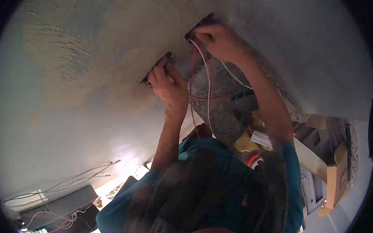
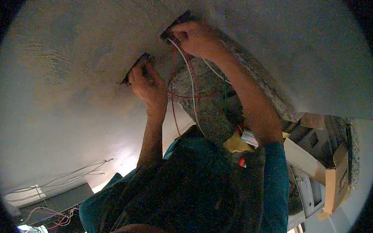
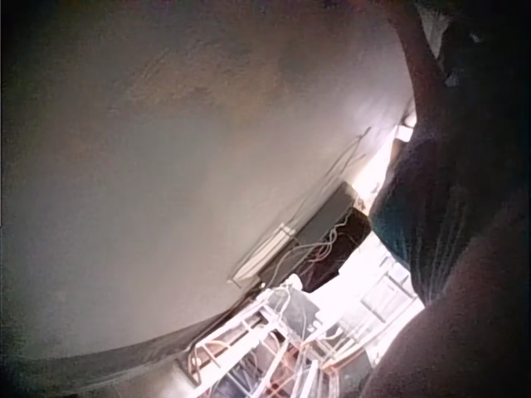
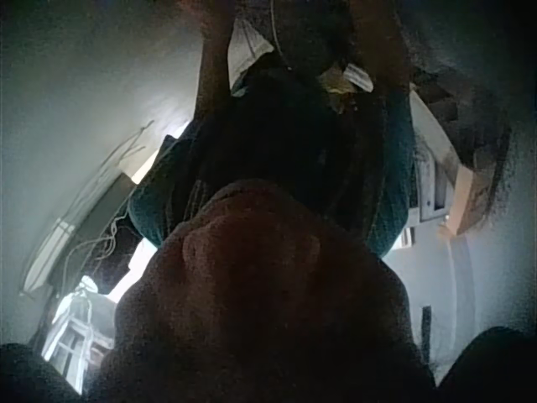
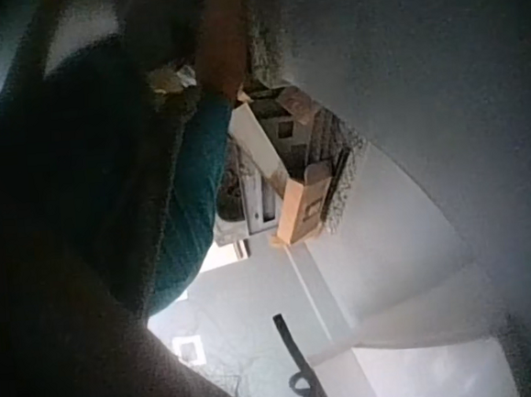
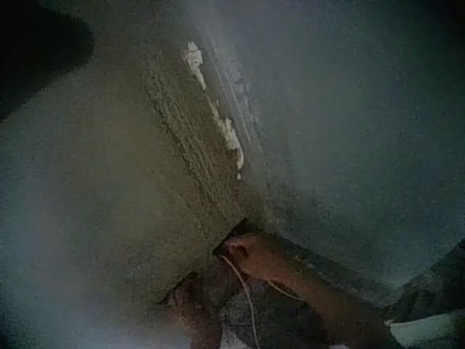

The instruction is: The person pulls and organizes several electrical wires from a hole in the ceiling while standing in a room under construction.

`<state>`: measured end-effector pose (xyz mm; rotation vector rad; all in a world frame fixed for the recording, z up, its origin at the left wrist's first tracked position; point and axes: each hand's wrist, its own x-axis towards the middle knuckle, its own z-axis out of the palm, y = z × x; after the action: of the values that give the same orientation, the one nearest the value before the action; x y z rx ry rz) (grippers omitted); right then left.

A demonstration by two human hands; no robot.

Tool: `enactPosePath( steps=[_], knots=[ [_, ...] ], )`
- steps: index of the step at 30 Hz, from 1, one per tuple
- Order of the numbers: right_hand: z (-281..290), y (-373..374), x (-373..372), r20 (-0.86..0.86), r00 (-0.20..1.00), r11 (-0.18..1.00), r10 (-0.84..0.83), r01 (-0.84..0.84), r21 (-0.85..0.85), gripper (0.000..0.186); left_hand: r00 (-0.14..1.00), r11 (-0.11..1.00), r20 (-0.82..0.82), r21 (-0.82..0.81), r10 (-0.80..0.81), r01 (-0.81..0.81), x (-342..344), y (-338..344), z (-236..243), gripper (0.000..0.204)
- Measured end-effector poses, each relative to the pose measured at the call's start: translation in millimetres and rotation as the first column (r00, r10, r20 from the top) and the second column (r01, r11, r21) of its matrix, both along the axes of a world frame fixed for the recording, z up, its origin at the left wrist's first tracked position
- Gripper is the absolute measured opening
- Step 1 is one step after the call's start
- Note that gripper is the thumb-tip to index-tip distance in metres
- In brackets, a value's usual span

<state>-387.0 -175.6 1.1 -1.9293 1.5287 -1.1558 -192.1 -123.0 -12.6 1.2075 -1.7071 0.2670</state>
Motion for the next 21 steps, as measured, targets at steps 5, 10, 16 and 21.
enactPosePath(
  steps=[5, 10, 16, 21],
  knots=[
    [2.5, 5.4, -6.7, 0.004, 0.999, 0.998, 0.049, -0.048, -0.039, 0.022, 1.0, 0.996, 0.015, 0.086, 0.018, -0.02, -8.7, 1.2, 2.1, 0.017],
    [10.8, 6.6, 2.2, -0.076, 0.996, 0.99, 0.052, -0.061, -0.125, 0.022, 0.998, 0.994, -0.009, 0.09, 0.058, -0.056, -7.1, -0.5, 6.0, 0.019],
    [-17.9, -2.8, 9.0, 0.078, 0.996, 0.978, -0.045, 0.06, -0.199, 0.018, 1.0, 0.999, -0.018, 0.046, 0.023, -0.022, -3.8, -6.1, -4.5, 0.024],
    [-17.2, -9.7, 4.9, 0.115, 0.993, 0.988, -0.024, 0.041, -0.147, 0.018, 0.995, 0.993, -0.026, 0.075, 0.095, -0.093, -4.6, -5.9, -6.4, 0.028]
  ],
)
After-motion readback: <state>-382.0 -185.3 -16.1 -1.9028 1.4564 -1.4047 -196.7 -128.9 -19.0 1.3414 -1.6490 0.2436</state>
